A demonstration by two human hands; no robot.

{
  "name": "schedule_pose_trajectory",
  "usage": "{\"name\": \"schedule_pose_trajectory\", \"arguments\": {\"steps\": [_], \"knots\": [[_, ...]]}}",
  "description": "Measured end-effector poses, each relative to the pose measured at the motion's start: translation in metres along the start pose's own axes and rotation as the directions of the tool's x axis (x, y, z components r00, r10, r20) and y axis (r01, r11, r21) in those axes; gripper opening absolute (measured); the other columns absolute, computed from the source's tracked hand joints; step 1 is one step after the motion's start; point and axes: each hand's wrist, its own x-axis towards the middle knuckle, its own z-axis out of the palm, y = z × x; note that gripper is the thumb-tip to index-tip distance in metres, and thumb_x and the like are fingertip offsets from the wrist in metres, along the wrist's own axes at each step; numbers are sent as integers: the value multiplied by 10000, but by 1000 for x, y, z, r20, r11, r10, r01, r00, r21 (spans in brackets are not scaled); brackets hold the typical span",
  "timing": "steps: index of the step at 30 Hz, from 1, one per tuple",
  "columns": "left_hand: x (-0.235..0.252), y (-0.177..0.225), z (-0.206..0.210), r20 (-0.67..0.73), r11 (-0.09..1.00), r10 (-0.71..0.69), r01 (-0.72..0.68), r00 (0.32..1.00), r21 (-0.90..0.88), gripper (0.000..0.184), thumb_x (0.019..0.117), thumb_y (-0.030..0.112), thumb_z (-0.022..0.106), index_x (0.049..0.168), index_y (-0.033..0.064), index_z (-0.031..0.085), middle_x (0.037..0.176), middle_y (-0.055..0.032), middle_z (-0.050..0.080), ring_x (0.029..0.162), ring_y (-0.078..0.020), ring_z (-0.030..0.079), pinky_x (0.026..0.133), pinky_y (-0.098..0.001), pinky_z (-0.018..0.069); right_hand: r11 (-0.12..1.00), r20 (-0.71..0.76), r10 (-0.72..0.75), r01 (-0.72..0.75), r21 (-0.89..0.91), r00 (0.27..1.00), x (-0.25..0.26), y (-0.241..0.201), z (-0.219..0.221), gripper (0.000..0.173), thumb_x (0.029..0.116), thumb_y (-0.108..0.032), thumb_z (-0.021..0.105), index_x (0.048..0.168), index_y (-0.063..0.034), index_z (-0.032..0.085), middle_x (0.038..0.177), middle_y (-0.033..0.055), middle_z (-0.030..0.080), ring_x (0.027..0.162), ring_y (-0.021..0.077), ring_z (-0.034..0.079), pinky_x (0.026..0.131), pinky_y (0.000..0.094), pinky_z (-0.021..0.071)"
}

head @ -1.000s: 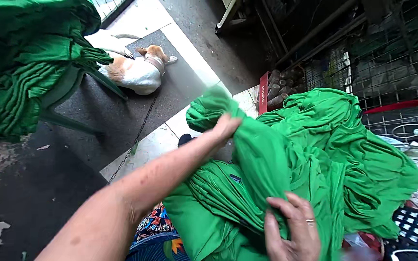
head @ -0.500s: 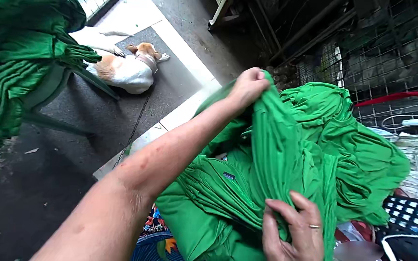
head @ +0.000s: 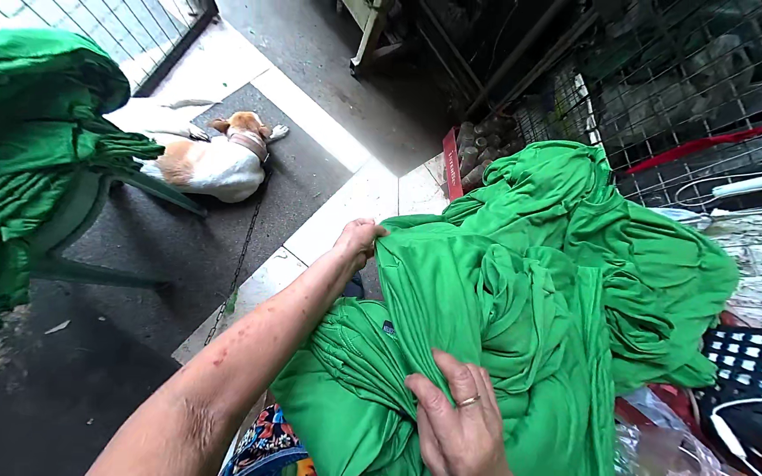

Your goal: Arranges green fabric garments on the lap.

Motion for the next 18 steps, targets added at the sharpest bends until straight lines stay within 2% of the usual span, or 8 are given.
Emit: {"name": "schedule_pose_trajectory", "arguments": {"steps": [2,5,9,11,13,15,16,18], "knots": [[-2,-15,-3,-34,973,-180,173,983,-150,259,957,47,603,1200,-17,541,916,-116,617,708,-150,600,648,-306,539,1000,2,-4,4,-9,1000,0,0,2,177,905,-91,573,979,-168,714,1022,126,692,865,215,602,832,297,460],[-9,-7,0,32,892,-364,358,931,-277,199,983,81,558,1170,20,531,883,-96,619,679,-127,619,613,-267,551,999,-20,14,-13,46,1000,2,4,0,163,918,-96,572,978,-169,705,1032,127,686,882,213,600,835,293,459],[-11,44,23,125,905,-296,320,947,-281,103,966,105,590,1048,50,558,785,-54,619,624,-103,614,574,-246,545,964,-78,171,-150,218,982,9,8,-12,98,928,-84,606,973,-147,666,1082,88,615,1031,123,584,947,181,461],[-16,56,25,136,909,-199,234,971,-345,131,957,83,600,1067,71,532,868,-51,595,709,-111,600,660,-261,548,962,-112,193,-166,219,975,12,8,-13,99,911,-66,611,955,-130,674,1065,89,610,1055,108,579,982,154,442],[-27,42,20,136,927,-137,176,981,-331,198,995,170,572,1151,53,538,951,-67,614,785,-136,620,715,-307,562,963,-106,204,-180,202,973,13,6,-11,113,906,-63,602,951,-125,684,1063,99,615,1048,119,577,976,164,437],[-43,20,11,180,935,-210,251,961,-250,345,1037,349,543,1231,64,532,995,-74,635,827,-147,649,742,-324,570,965,-91,202,-182,191,975,12,5,-10,126,905,-63,592,953,-130,688,1064,98,621,1040,126,581,965,173,443],[-49,15,6,203,924,-258,302,945,-234,371,1042,382,537,1242,70,526,1008,-79,635,839,-152,653,754,-321,569,966,-80,194,-177,186,978,10,5,-10,124,908,-66,591,955,-135,682,1064,95,621,1028,129,579,952,175,443],[-47,8,0,201,916,-288,330,936,-227,241,1043,327,533,1116,97,537,884,-35,604,715,-104,614,673,-260,547,974,-60,163,-151,167,985,5,3,-10,114,918,-74,593,962,-143,673,1073,97,624,993,140,573,915,188,444]]}}
